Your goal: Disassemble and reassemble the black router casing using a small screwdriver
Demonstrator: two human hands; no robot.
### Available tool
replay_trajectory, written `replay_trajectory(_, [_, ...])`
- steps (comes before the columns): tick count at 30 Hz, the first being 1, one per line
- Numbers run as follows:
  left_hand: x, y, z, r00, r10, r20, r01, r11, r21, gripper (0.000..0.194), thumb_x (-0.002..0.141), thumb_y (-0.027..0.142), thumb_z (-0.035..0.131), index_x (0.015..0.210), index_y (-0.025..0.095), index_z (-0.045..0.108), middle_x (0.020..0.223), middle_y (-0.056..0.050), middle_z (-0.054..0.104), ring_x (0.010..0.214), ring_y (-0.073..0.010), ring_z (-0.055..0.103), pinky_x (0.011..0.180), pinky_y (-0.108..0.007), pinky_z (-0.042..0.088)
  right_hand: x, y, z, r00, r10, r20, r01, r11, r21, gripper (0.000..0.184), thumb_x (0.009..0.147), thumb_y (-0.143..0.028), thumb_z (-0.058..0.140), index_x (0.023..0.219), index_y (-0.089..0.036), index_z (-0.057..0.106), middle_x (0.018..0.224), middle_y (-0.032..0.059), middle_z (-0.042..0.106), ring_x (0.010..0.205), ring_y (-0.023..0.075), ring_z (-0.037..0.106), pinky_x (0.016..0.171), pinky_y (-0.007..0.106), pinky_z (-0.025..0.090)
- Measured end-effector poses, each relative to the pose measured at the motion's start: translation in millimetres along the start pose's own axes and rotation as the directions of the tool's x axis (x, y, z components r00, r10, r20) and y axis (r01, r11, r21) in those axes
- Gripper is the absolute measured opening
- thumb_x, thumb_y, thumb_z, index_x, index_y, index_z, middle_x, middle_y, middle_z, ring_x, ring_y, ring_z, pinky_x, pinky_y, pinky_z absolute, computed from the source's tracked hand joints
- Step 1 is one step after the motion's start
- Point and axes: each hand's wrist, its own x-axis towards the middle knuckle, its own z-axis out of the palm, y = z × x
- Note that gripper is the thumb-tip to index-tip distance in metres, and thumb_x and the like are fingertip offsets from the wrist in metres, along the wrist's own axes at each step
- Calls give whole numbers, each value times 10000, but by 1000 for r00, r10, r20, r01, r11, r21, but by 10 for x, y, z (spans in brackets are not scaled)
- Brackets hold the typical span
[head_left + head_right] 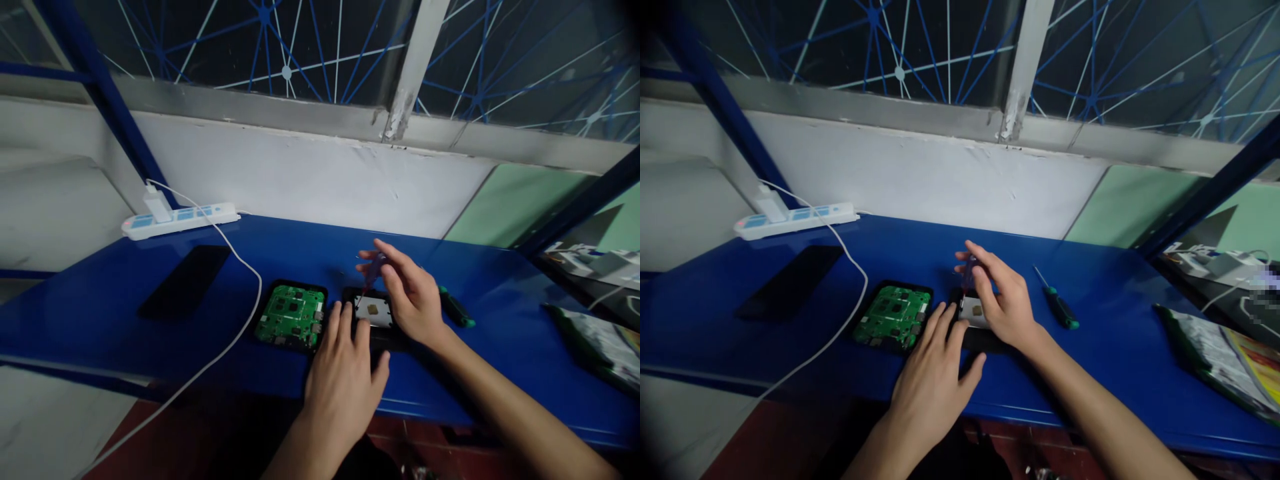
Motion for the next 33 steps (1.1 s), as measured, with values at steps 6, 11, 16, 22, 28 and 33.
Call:
replay_trajectory(6, [-9,5,-17,1000,4,10,-3,1000,-23,442,902,334,635,1269,114,527,1460,-217,512,1399,-384,433,1072,-555,484,-32,127,39,989,-20,-149,16,1000,-25,395,917,-235,644,1293,-340,585,989,37,641,837,203,684,752,440,621])
replay_trajectory(11, [4,6,-19,1000,-8,25,9,1000,-26,433,904,337,634,1261,114,534,1462,-214,511,1400,-383,432,1064,-548,493,-21,138,-1,986,-45,-160,37,998,-54,286,930,-265,623,1210,-326,639,995,34,595,819,191,671,742,425,605])
replay_trajectory(16, [14,-6,-17,999,2,34,-1,1000,-24,452,912,345,630,1284,111,525,1470,-205,504,1412,-379,413,1084,-538,476,-6,38,-21,998,-27,-56,24,998,-55,456,1017,-206,421,1435,-379,481,1240,50,640,996,206,697,899,471,577])
replay_trajectory(22, [7,-7,-17,999,4,40,-3,1000,-30,430,915,343,623,1271,119,533,1465,-206,509,1410,-380,417,1065,-543,492,-13,107,-26,990,-77,-114,61,988,-139,401,900,-230,668,1272,-367,607,948,34,576,844,207,622,724,421,603])
replay_trajectory(28, [-3,2,-41,999,13,45,-12,999,-34,428,912,344,634,1267,124,541,1465,-196,513,1405,-375,425,1077,-538,480,-30,69,-23,996,-45,-71,38,994,-100,369,939,-278,597,1301,-346,566,1167,72,519,994,231,632,750,425,608])
replay_trajectory(33, [-12,1,-46,998,21,66,-19,999,-37,428,923,353,620,1285,139,544,1458,-177,526,1408,-357,424,1097,-527,462,-32,51,-27,999,-42,0,42,996,-81,439,981,-287,511,1416,-338,482,1290,94,505,1068,237,645,802,438,614])
